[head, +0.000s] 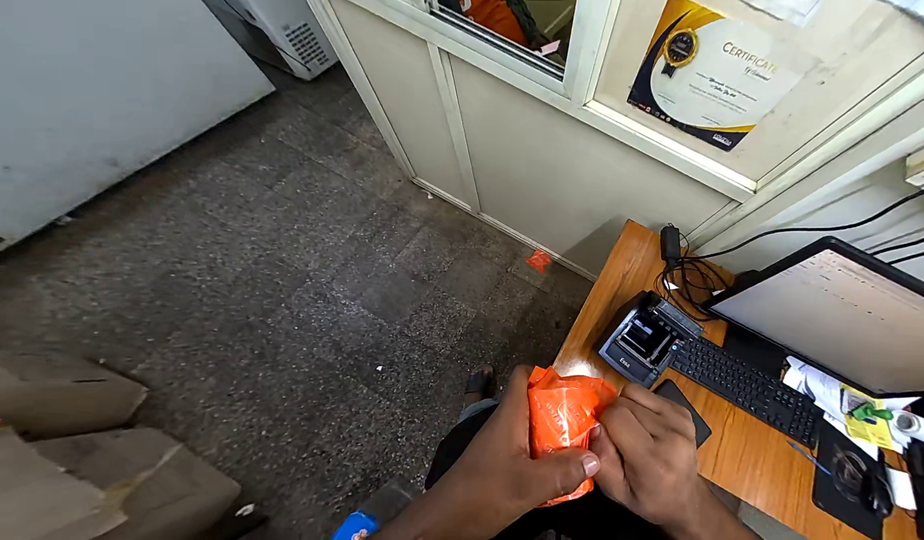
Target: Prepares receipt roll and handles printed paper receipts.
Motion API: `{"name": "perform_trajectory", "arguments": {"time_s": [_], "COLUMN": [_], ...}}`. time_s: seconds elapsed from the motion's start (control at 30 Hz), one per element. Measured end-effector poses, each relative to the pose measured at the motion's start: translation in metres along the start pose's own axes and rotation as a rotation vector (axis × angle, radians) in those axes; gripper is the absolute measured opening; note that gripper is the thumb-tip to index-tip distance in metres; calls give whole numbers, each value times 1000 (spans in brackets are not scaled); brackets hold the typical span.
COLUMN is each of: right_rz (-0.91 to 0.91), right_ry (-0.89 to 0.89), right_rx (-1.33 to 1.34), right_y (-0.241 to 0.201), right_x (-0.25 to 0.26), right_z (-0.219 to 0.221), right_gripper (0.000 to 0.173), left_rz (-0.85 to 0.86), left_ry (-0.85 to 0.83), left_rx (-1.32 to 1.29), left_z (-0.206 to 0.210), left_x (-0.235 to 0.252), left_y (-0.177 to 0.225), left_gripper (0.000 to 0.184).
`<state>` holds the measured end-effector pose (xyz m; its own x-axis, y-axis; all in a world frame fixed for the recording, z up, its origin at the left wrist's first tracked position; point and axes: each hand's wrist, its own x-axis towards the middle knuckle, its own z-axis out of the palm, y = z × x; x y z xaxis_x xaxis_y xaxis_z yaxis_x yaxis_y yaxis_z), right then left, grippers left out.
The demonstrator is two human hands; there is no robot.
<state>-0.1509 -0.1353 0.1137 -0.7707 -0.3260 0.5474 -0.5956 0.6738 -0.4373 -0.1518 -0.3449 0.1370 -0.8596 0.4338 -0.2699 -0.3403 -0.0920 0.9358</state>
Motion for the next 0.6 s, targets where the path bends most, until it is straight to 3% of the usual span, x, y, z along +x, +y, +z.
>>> {"name": "perform_trajectory", "arguments": {"time_s": [0.2, 0.33, 0.6], "right_rz": [113, 72, -58], "right_ry": [85, -9, -79], "right_rx": [95, 109, 135], "right_y": [2, 6, 8], "right_x": [-4, -2, -3], "right_z": [13, 10, 8], "right_gripper": [36, 16, 9], "left_rz": [33, 23, 3], "left_ry": [38, 101, 133], "left_rx": [22, -9, -21], "left_z": [0, -2, -1], "left_x": [5, 10, 18], "left_y": [-6, -16, -22], "left_gripper": [83, 90, 98]}}
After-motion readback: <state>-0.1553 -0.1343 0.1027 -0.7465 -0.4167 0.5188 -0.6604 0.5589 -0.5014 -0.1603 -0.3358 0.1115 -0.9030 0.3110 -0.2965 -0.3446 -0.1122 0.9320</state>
